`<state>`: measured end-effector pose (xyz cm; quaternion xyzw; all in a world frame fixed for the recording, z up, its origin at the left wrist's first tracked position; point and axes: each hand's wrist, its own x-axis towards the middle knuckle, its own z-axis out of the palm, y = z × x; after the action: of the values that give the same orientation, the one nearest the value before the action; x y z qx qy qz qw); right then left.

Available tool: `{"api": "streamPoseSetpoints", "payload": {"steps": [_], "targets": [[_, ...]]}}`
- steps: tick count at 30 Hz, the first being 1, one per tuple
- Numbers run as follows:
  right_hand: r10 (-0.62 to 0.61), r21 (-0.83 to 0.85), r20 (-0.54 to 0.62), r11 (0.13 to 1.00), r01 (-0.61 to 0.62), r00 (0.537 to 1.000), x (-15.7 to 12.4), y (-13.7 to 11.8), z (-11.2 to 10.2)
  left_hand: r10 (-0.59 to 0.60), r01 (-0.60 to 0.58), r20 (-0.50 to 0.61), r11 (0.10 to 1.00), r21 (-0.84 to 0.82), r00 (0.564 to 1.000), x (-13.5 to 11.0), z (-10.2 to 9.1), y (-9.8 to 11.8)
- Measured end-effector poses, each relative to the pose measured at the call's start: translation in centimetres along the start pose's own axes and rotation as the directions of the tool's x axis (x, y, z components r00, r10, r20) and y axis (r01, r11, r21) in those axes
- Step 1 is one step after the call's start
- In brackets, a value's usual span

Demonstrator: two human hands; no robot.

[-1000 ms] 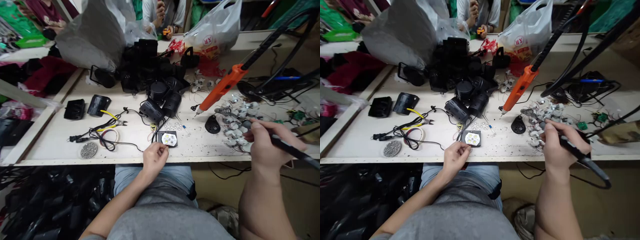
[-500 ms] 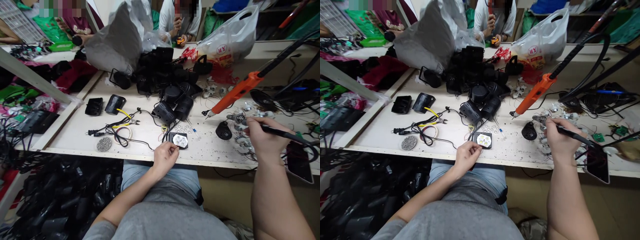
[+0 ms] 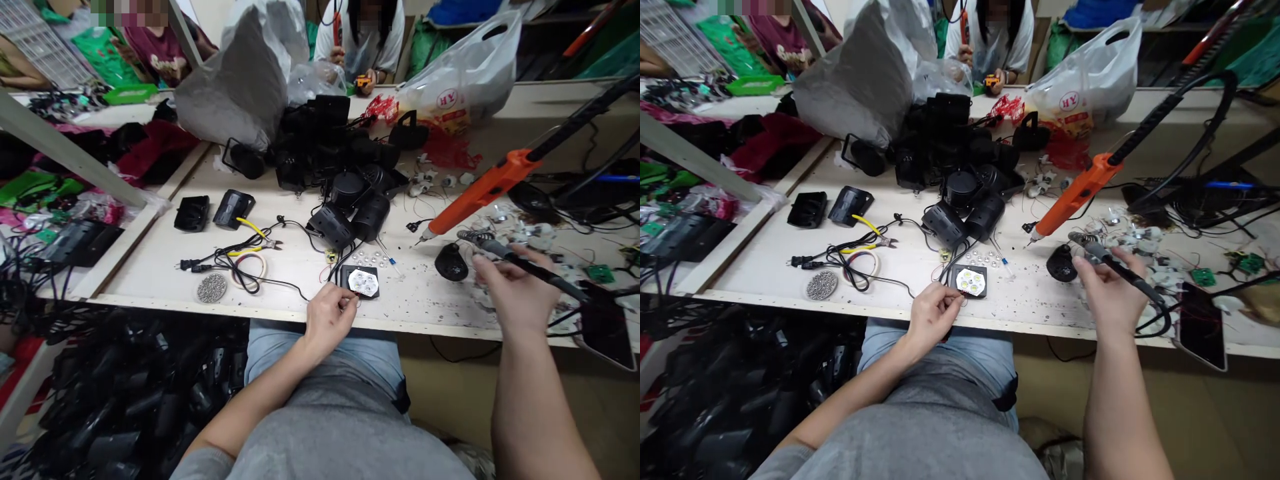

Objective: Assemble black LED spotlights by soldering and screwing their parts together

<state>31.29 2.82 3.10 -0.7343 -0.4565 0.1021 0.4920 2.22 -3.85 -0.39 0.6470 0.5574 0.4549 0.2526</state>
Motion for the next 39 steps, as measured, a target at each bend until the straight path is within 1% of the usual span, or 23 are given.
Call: {"api": "streamPoseSetpoints", "payload": {"steps": [2, 3, 5, 6, 7, 8, 10, 11, 13, 14, 16, 20, 24, 26, 31, 34, 36, 39], "targets": [[0.052, 0.035, 0.07, 0.998, -0.055, 0.996, -2.5, 0.4, 0.4, -0.005, 0.005, -0.007, 1.0, -0.021, 1.0, 0.0, -0.7, -0.3], [0.049, 0.043, 0.114, 0.998, -0.055, 0.992, -4.0, 0.3, 0.7, -0.013, 0.013, -0.014, 1.0, -0.026, 1.0, 0.1, -1.2, -0.5], [0.001, 0.06, 0.213, 0.998, -0.014, 0.977, -6.8, -0.6, 1.2, -0.035, 0.034, -0.038, 0.999, -0.026, 0.999, 0.1, -2.1, -0.7], [-0.071, 0.068, 0.266, 0.996, 0.055, 0.961, -7.9, -1.2, 1.6, -0.043, 0.042, -0.053, 0.999, -0.026, 0.998, 0.1, -2.5, -0.8], [-0.195, 0.083, 0.319, 0.981, 0.177, 0.928, -8.8, -1.9, 2.0, -0.048, 0.046, -0.069, 0.999, -0.024, 0.996, 0.1, -3.0, -0.9], [-0.318, 0.108, 0.351, 0.948, 0.299, 0.881, -9.4, -2.5, 2.4, -0.046, 0.044, -0.084, 0.999, -0.02, 0.995, 0.1, -3.4, -0.8], [-0.518, 0.167, 0.39, 0.853, 0.495, 0.761, -10.0, -3.7, 3.3, -0.028, 0.029, -0.109, 1.0, 0.002, 0.994, 0.0, -4.1, -0.7], [-0.576, 0.188, 0.4, 0.813, 0.552, 0.713, -10.0, -4.0, 3.8, -0.019, 0.021, -0.118, 1.0, 0.019, 0.993, -0.1, -4.5, -0.7], [-0.636, 0.21, 0.43, 0.76, 0.614, 0.641, -9.8, -4.4, 4.7, -0.01, 0.018, -0.13, 0.998, 0.059, 0.991, -0.3, -5.1, -0.6], [-0.65, 0.211, 0.444, 0.745, 0.633, 0.617, -9.8, -4.4, 5.1, -0.007, 0.017, -0.134, 0.997, 0.079, 0.991, -0.5, -5.4, -0.7], [-0.658, 0.205, 0.467, 0.731, 0.651, 0.591, -9.7, -4.3, 5.6, 0.008, 0.009, -0.141, 0.993, 0.119, 0.99, -0.7, -6.0, -0.9], [-0.656, 0.202, 0.47, 0.731, 0.651, 0.591, -10.0, -4.1, 6.1, 0.044, -0.014, -0.161, 0.983, 0.185, 0.986, -0.8, -7.1, -1.9], [-0.666, 0.223, 0.44, 0.731, 0.645, 0.602, -10.2, -4.0, 6.1, 0.042, -0.007, -0.157, 0.975, 0.222, 0.987, -0.8, -8.1, -2.7], [-0.666, 0.231, 0.431, 0.733, 0.64, 0.608, -10.3, -4.0, 6.2, 0.034, 0.007, -0.173, 0.972, 0.235, 0.984, -0.8, -8.8, -3.0], [-0.64, 0.233, 0.427, 0.76, 0.606, 0.639, -10.4, -3.7, 6.3, 0.013, 0.051, -0.232, 0.962, 0.27, 0.973, -0.8, -10.2, -3.4], [-0.638, 0.239, 0.41, 0.765, 0.598, 0.652, -10.7, -3.4, 6.5, 0.04, 0.042, -0.265, 0.954, 0.296, 0.963, -0.8, -10.0, -3.9], [-0.639, 0.248, 0.388, 0.767, 0.592, 0.664, -10.9, -3.3, 6.6, 0.109, -0.002, -0.301, 0.942, 0.335, 0.947, -0.8, -9.1, -4.5], [-0.622, 0.244, 0.372, 0.782, 0.574, 0.689, -11.3, -3.0, 6.6, 0.249, -0.09, -0.342, 0.903, 0.42, 0.906, -0.9, -7.6, -5.6]]}}
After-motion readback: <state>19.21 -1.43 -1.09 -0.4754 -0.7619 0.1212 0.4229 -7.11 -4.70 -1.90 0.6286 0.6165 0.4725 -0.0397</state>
